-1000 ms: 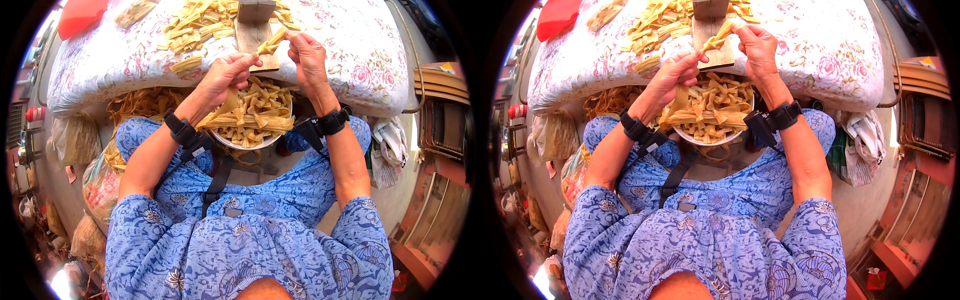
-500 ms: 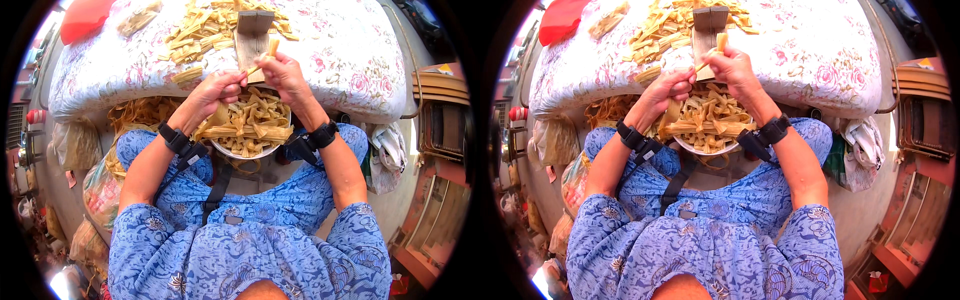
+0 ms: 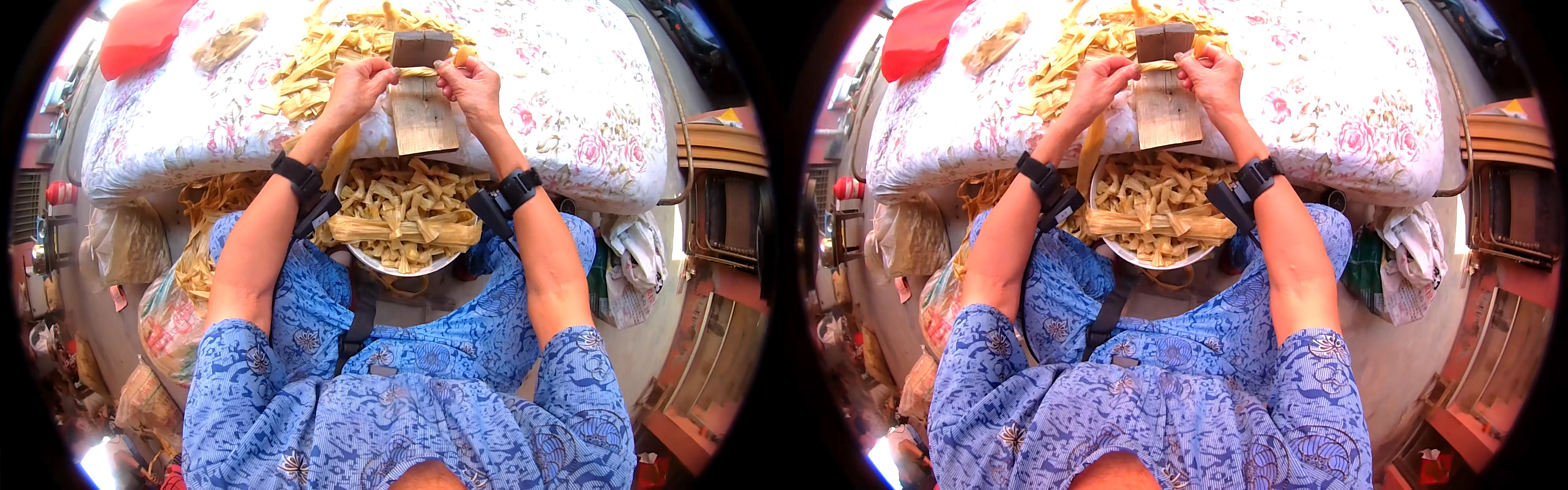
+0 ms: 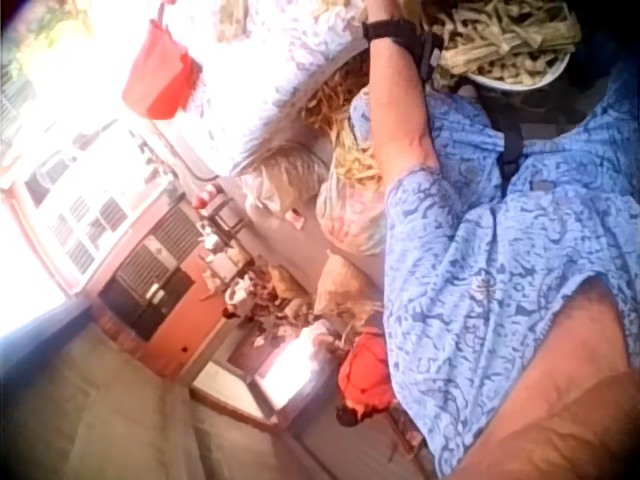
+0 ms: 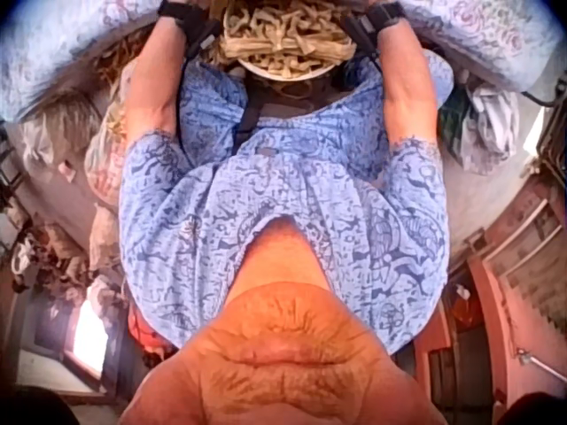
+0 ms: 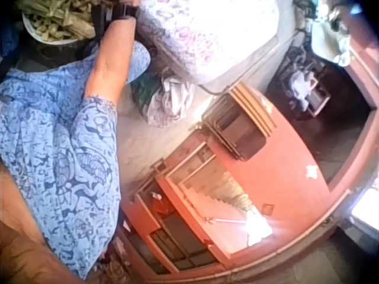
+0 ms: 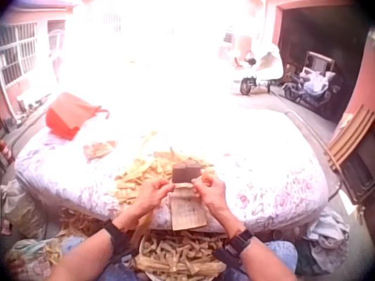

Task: The person prepares corn husks by stripping them into narrower sections using a small wooden jig with a blade, then rolling and grouping the husks into a bowl.

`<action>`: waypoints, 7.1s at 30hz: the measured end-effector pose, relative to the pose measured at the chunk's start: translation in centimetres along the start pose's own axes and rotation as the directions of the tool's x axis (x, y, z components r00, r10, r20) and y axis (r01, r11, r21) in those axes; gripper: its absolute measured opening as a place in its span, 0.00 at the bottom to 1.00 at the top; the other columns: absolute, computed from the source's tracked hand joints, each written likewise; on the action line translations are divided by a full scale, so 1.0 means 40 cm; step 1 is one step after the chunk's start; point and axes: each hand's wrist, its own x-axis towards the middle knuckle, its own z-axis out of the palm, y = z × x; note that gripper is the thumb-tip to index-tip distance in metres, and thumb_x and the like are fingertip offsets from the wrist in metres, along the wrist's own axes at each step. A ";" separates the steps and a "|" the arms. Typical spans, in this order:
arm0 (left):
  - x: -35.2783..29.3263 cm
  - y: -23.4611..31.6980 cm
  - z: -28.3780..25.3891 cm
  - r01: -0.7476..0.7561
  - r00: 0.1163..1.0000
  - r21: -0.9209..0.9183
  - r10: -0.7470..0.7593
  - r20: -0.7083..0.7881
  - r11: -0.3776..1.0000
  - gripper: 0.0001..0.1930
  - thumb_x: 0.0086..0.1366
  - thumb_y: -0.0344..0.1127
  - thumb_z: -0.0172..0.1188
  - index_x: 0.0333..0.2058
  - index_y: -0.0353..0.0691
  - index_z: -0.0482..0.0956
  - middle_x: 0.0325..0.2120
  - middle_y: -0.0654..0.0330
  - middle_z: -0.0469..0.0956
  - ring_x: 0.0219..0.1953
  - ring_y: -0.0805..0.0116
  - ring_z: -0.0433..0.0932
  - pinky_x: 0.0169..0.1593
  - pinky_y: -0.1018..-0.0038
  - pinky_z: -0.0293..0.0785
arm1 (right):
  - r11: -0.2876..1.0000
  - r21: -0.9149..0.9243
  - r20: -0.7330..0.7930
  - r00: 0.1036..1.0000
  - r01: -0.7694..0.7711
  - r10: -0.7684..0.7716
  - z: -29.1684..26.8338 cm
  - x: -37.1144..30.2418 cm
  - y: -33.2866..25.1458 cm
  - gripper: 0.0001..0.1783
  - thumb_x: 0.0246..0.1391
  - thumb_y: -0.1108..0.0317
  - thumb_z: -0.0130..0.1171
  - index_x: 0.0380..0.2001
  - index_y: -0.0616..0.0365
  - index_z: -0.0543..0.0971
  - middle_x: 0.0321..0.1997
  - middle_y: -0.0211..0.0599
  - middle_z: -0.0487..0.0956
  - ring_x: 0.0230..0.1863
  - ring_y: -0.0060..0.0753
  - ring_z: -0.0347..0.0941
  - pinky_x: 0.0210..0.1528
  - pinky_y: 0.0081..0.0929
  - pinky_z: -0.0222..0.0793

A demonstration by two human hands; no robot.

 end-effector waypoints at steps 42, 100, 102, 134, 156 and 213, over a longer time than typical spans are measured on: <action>-0.174 0.078 -0.030 0.521 0.741 -0.433 -0.138 0.657 0.735 0.20 0.64 0.51 0.45 0.36 0.38 0.72 0.17 0.72 0.62 0.18 0.86 0.55 0.23 0.87 0.52 | 0.949 0.018 0.800 0.574 -0.315 0.176 -0.034 -0.241 -0.147 0.25 0.54 0.48 0.49 0.43 0.60 0.74 0.10 0.18 0.63 0.11 0.06 0.54 0.14 0.08 0.47; -0.246 0.130 0.044 0.253 0.938 -0.380 -0.128 0.323 0.890 0.11 0.64 0.39 0.49 0.33 0.38 0.76 0.22 0.73 0.69 0.21 0.87 0.59 0.25 0.88 0.56 | 0.942 0.148 0.377 0.898 -0.301 0.228 0.027 -0.241 -0.090 0.10 0.47 0.65 0.61 0.31 0.58 0.75 0.19 0.22 0.71 0.16 0.08 0.62 0.17 0.05 0.56; -0.240 0.124 0.044 0.251 0.934 -0.363 -0.126 0.336 0.897 0.11 0.64 0.39 0.50 0.32 0.38 0.76 0.22 0.73 0.70 0.20 0.87 0.59 0.23 0.89 0.54 | 0.936 0.216 0.266 0.939 -0.278 0.218 0.044 -0.244 -0.087 0.08 0.45 0.68 0.62 0.27 0.57 0.74 0.18 0.22 0.70 0.15 0.08 0.59 0.14 0.07 0.51; -0.091 0.050 -0.014 0.025 0.996 0.058 -0.030 0.082 0.998 0.09 0.63 0.36 0.49 0.31 0.38 0.75 0.16 0.73 0.66 0.19 0.86 0.61 0.22 0.87 0.58 | 0.938 -0.345 0.266 0.962 0.035 0.062 -0.040 -0.102 -0.037 0.09 0.49 0.67 0.57 0.23 0.63 0.75 0.13 0.26 0.71 0.14 0.13 0.65 0.16 0.13 0.61; -0.236 0.027 -0.016 0.087 0.954 0.150 -0.125 0.272 0.985 0.12 0.62 0.36 0.49 0.28 0.34 0.75 0.14 0.69 0.69 0.18 0.82 0.65 0.23 0.82 0.63 | 0.195 -0.724 0.658 0.747 0.662 -0.097 0.045 -0.356 0.253 0.12 0.38 0.71 0.51 0.31 0.62 0.71 0.36 0.45 0.69 0.41 0.44 0.66 0.35 0.33 0.71; -0.238 0.073 0.105 0.454 0.891 -0.724 -0.277 0.360 0.520 0.07 0.62 0.32 0.51 0.35 0.35 0.74 0.26 0.64 0.75 0.21 0.85 0.69 0.22 0.91 0.64 | 0.337 -0.693 0.368 0.715 0.637 -0.594 -0.011 -0.253 -0.074 0.12 0.40 0.58 0.58 0.25 0.54 0.77 0.28 0.31 0.74 0.34 0.38 0.69 0.34 0.31 0.67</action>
